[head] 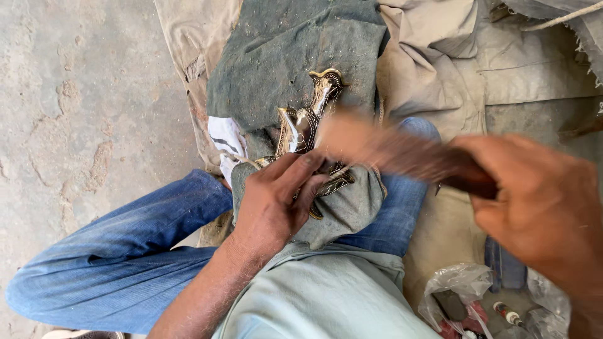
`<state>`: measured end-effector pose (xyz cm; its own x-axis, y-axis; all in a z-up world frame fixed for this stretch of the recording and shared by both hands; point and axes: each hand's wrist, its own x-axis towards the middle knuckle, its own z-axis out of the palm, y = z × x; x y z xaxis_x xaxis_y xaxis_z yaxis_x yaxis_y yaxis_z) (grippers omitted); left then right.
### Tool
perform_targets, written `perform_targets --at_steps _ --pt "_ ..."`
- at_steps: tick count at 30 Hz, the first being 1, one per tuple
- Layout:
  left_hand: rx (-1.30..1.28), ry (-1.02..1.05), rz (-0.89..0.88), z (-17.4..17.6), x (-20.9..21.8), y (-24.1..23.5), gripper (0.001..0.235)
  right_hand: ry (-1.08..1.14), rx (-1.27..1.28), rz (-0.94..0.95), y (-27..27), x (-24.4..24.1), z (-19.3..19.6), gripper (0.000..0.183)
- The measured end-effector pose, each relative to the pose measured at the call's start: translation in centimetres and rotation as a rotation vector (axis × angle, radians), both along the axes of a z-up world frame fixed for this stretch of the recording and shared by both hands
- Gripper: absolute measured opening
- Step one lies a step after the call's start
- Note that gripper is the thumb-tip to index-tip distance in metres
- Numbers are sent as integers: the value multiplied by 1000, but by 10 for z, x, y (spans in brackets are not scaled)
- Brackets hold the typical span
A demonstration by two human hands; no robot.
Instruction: The person sits on the ground and uses a hammer and chisel to emboss a decorative pattern on a metal piece. They repeatedly reposition the chisel and strike it with the hammer to shape the metal surface.
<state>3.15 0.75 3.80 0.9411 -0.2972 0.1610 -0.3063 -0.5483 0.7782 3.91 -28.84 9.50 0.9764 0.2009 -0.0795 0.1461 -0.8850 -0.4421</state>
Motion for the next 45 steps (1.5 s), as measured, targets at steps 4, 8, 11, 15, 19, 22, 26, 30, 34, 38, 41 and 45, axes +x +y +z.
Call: perform_targets --at_steps 4,8,11,15,19,22,26,30,34,38,41,45 --pt "79 49 -229 11 19 3 38 -26 385 -163 -6 -32 -54 39" --pt "214 68 -427 15 35 2 55 -32 634 -305 -3 -62 -96 26" --pt "271 136 -476 19 43 2 57 -70 913 -456 6 -80 -109 30" --pt "328 79 -519 23 44 3 70 -73 916 -503 14 -93 -113 28" --pt "294 81 -550 23 45 -4 61 -33 510 -444 12 -99 -119 33" --pt "322 76 -590 21 54 -10 47 -53 665 -453 13 -104 -134 29" --pt "365 93 -634 19 56 -17 38 48 503 -528 18 -129 -159 28" --pt "441 42 -687 19 56 -19 49 -42 720 -613 26 -150 -182 27" --pt "300 -92 -647 32 58 -14 31 81 810 -656 30 -165 -192 35" --pt "-127 -80 -310 44 40 48 23 -83 918 -603 19 -183 -183 22" --pt "-282 85 53 26 31 65 21 -27 1055 -637 11 -160 -192 35" --pt "-407 228 215 -20 16 79 16 223 1087 -835 14 -128 -223 34"
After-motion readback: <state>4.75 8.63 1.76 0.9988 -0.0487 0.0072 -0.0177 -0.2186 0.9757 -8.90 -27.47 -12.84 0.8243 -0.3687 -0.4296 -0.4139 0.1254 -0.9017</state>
